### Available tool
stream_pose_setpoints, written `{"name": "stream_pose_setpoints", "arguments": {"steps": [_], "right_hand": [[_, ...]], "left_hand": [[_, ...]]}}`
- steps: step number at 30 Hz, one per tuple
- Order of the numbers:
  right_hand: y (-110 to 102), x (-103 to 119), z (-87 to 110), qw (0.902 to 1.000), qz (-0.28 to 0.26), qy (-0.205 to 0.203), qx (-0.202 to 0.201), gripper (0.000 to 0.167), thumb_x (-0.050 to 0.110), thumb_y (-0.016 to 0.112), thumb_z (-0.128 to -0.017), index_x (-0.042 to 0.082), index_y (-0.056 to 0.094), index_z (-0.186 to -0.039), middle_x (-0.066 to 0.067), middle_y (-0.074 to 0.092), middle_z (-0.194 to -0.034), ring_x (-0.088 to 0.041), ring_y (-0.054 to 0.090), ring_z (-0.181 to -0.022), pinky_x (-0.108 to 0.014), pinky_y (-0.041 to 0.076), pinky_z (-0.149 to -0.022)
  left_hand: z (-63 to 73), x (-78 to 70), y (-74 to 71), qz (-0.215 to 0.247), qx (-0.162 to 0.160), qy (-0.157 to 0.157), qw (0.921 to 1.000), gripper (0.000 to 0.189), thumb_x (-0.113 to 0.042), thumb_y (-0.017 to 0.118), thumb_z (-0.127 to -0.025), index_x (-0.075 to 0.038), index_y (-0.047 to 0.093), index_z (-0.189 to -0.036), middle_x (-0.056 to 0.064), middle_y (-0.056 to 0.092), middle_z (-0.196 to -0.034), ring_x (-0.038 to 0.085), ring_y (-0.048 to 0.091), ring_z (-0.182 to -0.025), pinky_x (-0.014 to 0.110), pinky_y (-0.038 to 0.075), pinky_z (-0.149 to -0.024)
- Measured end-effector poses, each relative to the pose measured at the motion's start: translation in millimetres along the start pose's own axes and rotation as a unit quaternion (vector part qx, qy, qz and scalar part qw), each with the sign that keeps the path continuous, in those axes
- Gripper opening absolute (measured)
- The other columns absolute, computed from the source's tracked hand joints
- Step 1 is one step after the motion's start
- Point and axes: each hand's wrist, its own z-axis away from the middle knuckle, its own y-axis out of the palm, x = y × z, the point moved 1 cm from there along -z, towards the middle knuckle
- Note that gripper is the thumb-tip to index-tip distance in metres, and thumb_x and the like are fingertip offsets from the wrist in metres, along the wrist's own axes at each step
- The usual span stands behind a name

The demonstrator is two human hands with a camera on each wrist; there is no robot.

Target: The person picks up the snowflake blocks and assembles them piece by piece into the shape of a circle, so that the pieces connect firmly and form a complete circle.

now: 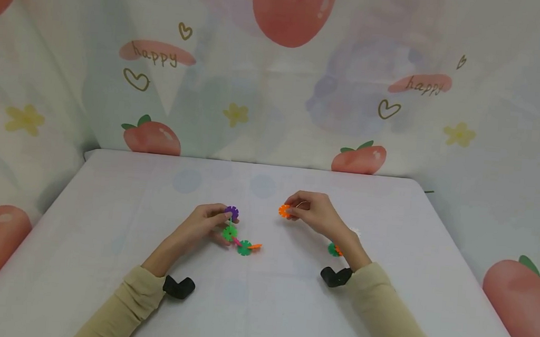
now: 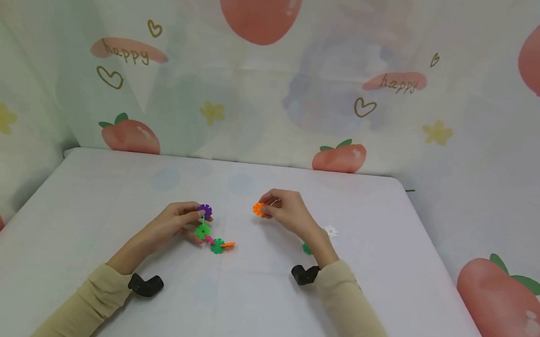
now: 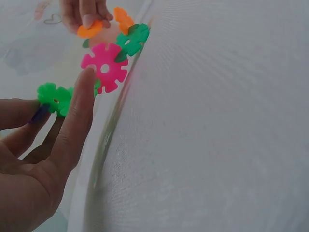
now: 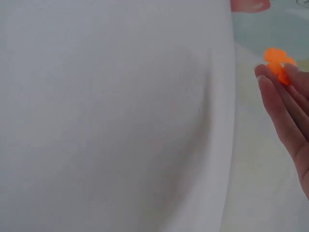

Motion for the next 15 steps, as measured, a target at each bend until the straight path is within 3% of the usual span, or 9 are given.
{"name": "stream_pose_setpoints", "arguments": {"steps": [4, 9, 15], "right_hand": [[13.4, 11.4, -8.8, 0.9997, -0.016, -0.017, 0.008, 0.007, 0.009, 0.077, -0.092, 0.01, 0.074, -0.099, -0.008, 0.075, -0.095, -0.029, 0.076, -0.082, -0.042, 0.062, -0.081], [25.9, 25.1, -18.5, 0.9984, -0.017, -0.053, 0.011, 0.008, 0.004, 0.076, -0.092, 0.01, 0.075, -0.097, -0.006, 0.076, -0.095, -0.032, 0.077, -0.086, -0.035, 0.062, -0.079], [41.3, 37.0, -30.5, 0.9917, 0.0, -0.129, 0.007, 0.009, 0.004, 0.079, -0.09, 0.009, 0.077, -0.097, -0.003, 0.078, -0.093, -0.02, 0.077, -0.091, -0.029, 0.062, -0.083]], "left_hand": [[0.0, 0.4, -0.7, -0.003, -0.001, -0.007, 1.0, 0.029, -0.014, 0.052, -0.108, 0.008, 0.063, -0.124, 0.025, 0.066, -0.125, 0.023, 0.069, -0.091, 0.046, 0.064, -0.075], [-1.5, 1.3, -2.1, -0.008, -0.001, -0.016, 0.9998, 0.03, -0.015, 0.053, -0.108, 0.008, 0.064, -0.124, 0.024, 0.067, -0.124, 0.023, 0.071, -0.091, 0.045, 0.064, -0.075], [-1.8, -0.5, -2.3, -0.001, 0.002, -0.01, 0.9999, 0.031, -0.014, 0.053, -0.108, 0.01, 0.064, -0.125, 0.026, 0.067, -0.123, 0.024, 0.071, -0.089, 0.047, 0.064, -0.075]]}}
